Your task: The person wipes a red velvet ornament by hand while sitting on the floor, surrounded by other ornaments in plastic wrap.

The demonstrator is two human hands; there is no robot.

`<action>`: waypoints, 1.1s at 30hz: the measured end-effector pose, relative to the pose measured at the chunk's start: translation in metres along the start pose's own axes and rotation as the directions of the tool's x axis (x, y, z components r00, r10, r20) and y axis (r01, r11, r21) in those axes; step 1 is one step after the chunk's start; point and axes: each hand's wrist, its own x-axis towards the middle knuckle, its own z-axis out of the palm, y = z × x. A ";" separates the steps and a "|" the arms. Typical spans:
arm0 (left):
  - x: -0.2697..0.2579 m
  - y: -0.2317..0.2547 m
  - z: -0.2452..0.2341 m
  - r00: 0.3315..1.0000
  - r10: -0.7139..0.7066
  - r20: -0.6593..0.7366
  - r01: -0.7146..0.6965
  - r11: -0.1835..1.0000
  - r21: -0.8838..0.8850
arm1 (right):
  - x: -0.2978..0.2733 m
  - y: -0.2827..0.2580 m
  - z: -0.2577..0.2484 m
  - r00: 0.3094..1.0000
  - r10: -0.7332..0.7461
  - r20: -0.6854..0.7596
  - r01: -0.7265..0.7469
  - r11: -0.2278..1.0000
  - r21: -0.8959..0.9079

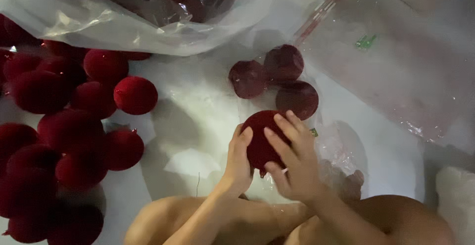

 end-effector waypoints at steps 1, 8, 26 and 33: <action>-0.013 0.014 0.008 1.000 -0.002 -0.002 0.002 1.000 -0.001 | 0.002 0.001 -0.001 1.000 0.001 0.002 -0.001 1.000 0.001; -0.028 0.033 0.022 0.988 0.013 0.152 -0.002 0.997 -0.072 | 0.011 0.004 -0.010 0.856 0.506 0.109 -0.415 0.547 0.727; -0.017 0.029 0.025 0.887 -0.457 -0.065 0.395 0.824 -0.407 | 0.003 -0.007 -0.002 0.992 -0.122 0.005 0.122 0.989 -0.088; -0.017 0.017 0.004 0.867 -0.488 0.102 0.492 0.807 -0.328 | 0.004 -0.009 -0.005 0.985 -0.083 -0.149 0.093 0.994 0.060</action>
